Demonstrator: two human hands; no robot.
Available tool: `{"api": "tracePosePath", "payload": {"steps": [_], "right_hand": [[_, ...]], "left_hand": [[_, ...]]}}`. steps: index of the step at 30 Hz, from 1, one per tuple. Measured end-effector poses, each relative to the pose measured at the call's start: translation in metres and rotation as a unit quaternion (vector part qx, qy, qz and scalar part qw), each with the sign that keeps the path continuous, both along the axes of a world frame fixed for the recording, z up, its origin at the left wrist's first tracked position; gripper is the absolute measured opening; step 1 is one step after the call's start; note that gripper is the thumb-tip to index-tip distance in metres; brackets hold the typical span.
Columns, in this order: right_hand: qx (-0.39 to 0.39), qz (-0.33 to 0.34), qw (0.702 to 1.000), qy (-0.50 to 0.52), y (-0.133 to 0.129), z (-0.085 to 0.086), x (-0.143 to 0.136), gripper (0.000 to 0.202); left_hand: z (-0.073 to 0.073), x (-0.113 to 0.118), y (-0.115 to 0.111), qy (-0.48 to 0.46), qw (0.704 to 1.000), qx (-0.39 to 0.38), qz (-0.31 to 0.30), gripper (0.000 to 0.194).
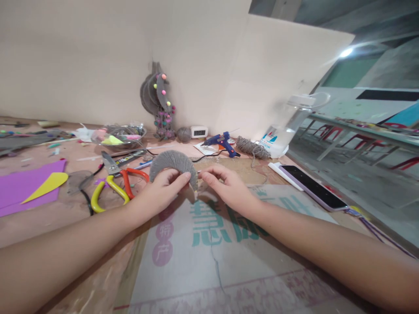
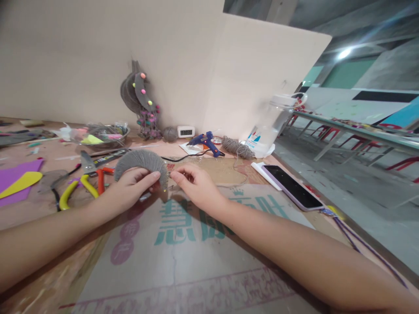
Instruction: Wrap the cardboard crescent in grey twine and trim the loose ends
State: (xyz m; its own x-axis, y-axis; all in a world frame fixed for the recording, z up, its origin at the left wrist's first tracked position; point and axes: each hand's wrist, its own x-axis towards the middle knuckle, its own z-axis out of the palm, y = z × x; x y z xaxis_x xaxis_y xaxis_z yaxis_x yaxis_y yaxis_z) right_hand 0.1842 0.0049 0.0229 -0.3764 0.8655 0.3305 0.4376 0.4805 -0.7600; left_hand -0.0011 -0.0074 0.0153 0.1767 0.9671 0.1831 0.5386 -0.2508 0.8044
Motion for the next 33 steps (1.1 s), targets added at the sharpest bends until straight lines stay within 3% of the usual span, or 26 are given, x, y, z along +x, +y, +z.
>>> {"api": "tracePosePath", "payload": {"steps": [8,17,25,31,33], "right_hand": [[-0.09,0.028,0.994,0.053,-0.0031,0.0007,-0.003,0.019],[-0.113,0.003,0.989,0.091,0.0008,-0.0011,0.0001,0.022],[-0.109,0.004,0.991,0.077,-0.0016,0.0014,-0.001,0.022],[-0.128,0.003,0.985,0.117,-0.0015,0.0021,0.0006,0.026],[-0.141,0.016,0.982,0.123,-0.0018,0.0016,0.0007,0.027]], "left_hand": [[0.0018,-0.0006,0.0008,0.056,0.994,0.079,-0.05,0.038],[-0.0055,0.001,0.0001,0.001,0.991,0.016,-0.132,0.013],[-0.0021,0.0008,-0.0003,0.022,0.991,0.035,-0.129,0.015],[0.0002,-0.0011,-0.0005,0.026,0.985,0.058,-0.16,0.015],[-0.0002,-0.0011,-0.0006,0.005,0.989,0.054,-0.14,0.021]]}}
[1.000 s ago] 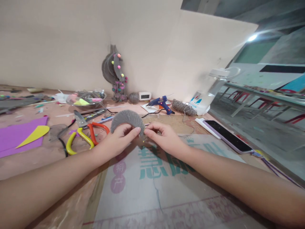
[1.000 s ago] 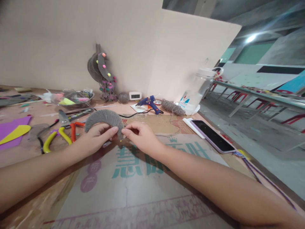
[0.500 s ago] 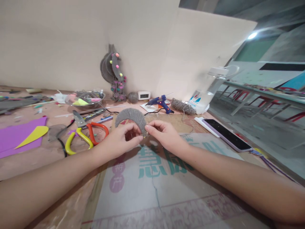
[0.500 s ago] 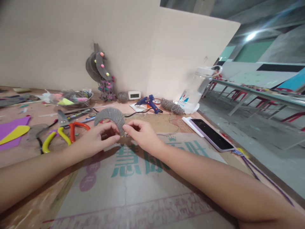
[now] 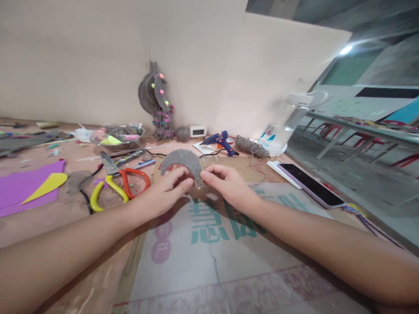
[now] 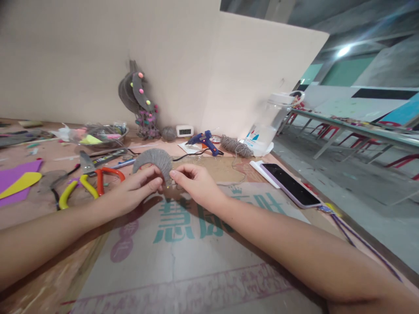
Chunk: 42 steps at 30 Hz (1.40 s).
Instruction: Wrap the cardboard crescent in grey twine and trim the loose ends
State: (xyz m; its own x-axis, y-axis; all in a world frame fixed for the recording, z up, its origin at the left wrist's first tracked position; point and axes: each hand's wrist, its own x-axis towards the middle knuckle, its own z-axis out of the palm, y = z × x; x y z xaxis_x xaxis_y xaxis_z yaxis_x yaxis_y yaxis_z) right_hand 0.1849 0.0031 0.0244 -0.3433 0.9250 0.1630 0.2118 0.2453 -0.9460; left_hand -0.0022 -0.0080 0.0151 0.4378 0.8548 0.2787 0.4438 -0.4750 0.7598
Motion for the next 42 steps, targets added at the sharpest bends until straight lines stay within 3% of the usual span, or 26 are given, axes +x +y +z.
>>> {"api": "tracePosePath", "payload": {"steps": [4,11,19,26,39,42], "right_hand": [[-0.013,0.022,1.0,-0.006,-0.0017,-0.0019,-0.0015,0.027],[0.022,0.033,0.998,-0.057,-0.0003,-0.0051,-0.002,0.026],[0.07,-0.013,0.996,-0.053,0.0034,-0.006,0.001,0.027],[0.023,0.005,0.999,-0.03,0.0003,-0.0059,-0.0017,0.02],[0.096,0.002,0.993,-0.074,0.0009,-0.0048,-0.0005,0.019],[0.027,0.017,0.999,-0.039,-0.0006,-0.005,-0.0018,0.02]], "left_hand": [[0.0005,0.0016,-0.0009,-0.041,0.994,-0.056,0.079,0.033],[0.0066,0.0039,-0.001,0.016,0.994,-0.015,0.111,0.036],[0.0049,0.0036,0.0005,-0.006,0.993,-0.03,0.117,0.035],[0.0049,0.0038,-0.0001,-0.021,0.993,-0.04,0.109,0.036],[0.0045,0.0033,0.0005,-0.027,0.991,-0.046,0.124,0.036],[0.0035,0.0035,0.0019,-0.035,0.99,-0.052,0.123,0.035]]}}
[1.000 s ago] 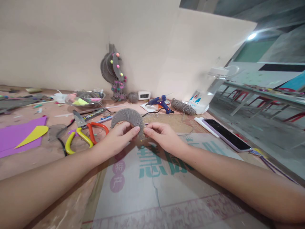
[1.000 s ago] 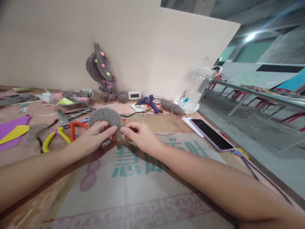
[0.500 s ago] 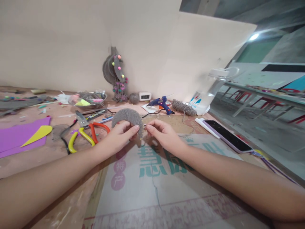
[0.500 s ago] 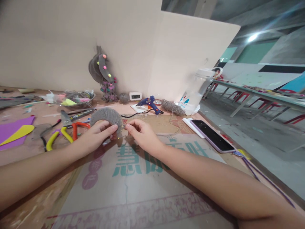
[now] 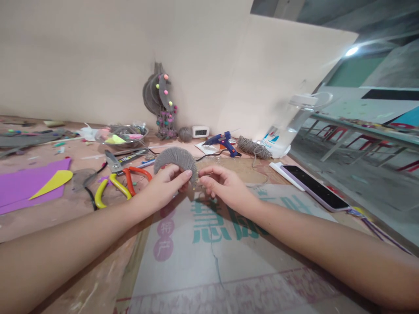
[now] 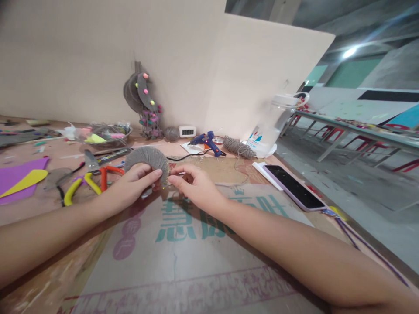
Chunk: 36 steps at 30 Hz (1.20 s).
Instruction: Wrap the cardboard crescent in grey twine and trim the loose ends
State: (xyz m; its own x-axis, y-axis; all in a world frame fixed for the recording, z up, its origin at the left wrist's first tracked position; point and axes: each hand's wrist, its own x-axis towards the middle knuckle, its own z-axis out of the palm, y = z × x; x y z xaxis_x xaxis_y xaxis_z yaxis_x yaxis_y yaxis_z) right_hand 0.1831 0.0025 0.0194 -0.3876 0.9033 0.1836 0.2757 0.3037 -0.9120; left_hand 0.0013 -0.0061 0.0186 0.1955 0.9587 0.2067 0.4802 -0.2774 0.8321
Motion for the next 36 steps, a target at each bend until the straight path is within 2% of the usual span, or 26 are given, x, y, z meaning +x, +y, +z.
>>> {"api": "tracePosePath", "payload": {"steps": [3,7,16,20,26,31,36], "right_hand": [[-0.076,0.026,0.996,0.032,-0.0011,-0.0007,-0.0016,0.021],[-0.092,0.039,0.994,0.038,-0.001,-0.0021,-0.0025,0.021],[-0.021,0.052,0.998,-0.015,0.001,-0.0041,-0.0015,0.015],[-0.014,0.044,0.999,-0.026,0.002,-0.0049,-0.0007,0.015],[0.005,0.037,0.998,-0.044,0.0019,-0.0047,-0.0007,0.015],[0.051,0.015,0.995,-0.084,0.003,-0.0023,0.0005,0.016],[0.096,-0.042,0.994,-0.04,0.003,0.001,0.0028,0.021]], "left_hand": [[0.0,0.0002,0.0004,-0.014,1.0,-0.012,-0.001,0.035],[0.0019,0.0004,-0.0012,-0.017,1.0,-0.017,0.011,0.036],[0.0016,0.0001,-0.0015,-0.016,1.0,-0.017,0.005,0.037],[0.0019,0.0009,-0.0003,-0.014,1.0,-0.019,-0.001,0.036],[0.0016,0.0014,0.0006,-0.059,0.997,-0.045,-0.009,0.036],[-0.001,0.0012,0.0025,-0.056,0.997,-0.04,-0.016,0.035],[-0.0004,0.0012,0.0023,-0.039,0.998,-0.033,-0.025,0.036]]}}
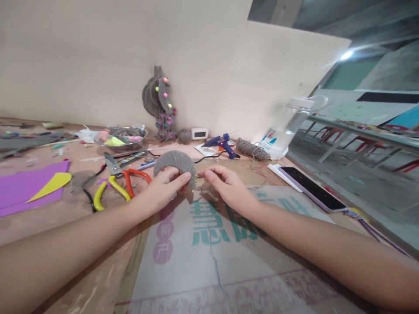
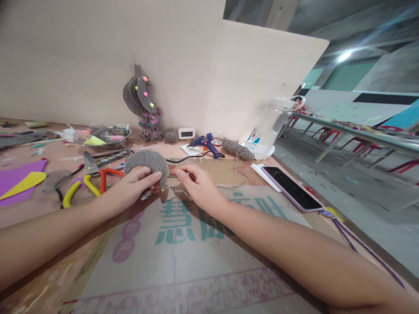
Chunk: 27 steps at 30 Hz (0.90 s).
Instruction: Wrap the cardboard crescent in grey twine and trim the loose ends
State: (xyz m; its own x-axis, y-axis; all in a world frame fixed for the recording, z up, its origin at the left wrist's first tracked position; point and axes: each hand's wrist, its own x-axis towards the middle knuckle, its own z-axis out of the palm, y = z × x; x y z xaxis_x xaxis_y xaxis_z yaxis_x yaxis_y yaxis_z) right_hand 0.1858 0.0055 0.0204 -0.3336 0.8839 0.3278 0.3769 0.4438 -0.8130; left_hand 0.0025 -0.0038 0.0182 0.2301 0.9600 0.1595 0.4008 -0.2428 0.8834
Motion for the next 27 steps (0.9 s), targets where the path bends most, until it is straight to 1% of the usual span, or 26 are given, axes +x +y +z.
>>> {"api": "tracePosePath", "payload": {"steps": [4,9,11,15,18,21,24,27], "right_hand": [[-0.031,0.017,0.999,0.015,0.0005,-0.0027,-0.0007,0.018],[-0.016,0.011,1.0,0.006,0.0013,-0.0075,-0.001,0.017],[-0.013,0.013,1.0,-0.005,0.0003,-0.0072,-0.0009,0.017],[-0.008,0.019,0.999,-0.031,-0.0021,-0.0057,-0.0015,0.016],[-0.016,0.022,1.0,-0.013,-0.0018,-0.006,-0.002,0.016],[-0.025,0.038,0.999,0.005,-0.0004,-0.0062,-0.0022,0.019],[-0.021,0.04,0.998,-0.035,-0.0006,-0.0043,-0.0027,0.021],[-0.015,0.038,0.996,-0.074,-0.0025,-0.0021,-0.0038,0.016]], "left_hand": [[0.0011,-0.0015,-0.0019,0.054,0.998,0.025,-0.002,0.036],[-0.0014,-0.0033,-0.0021,0.1,0.994,0.05,-0.005,0.037],[-0.0031,-0.0031,-0.0014,0.086,0.995,0.051,-0.012,0.033],[-0.0055,-0.0022,-0.0006,0.018,0.997,0.054,-0.043,0.022],[-0.0054,-0.0022,-0.0009,0.02,0.998,0.056,-0.028,0.025],[-0.0046,-0.0027,-0.0012,0.022,0.999,0.022,0.01,0.03],[-0.0047,-0.0033,-0.0005,0.007,0.999,0.017,0.032,0.031],[-0.0047,-0.0037,0.0003,-0.006,0.999,0.023,0.046,0.031]]}}
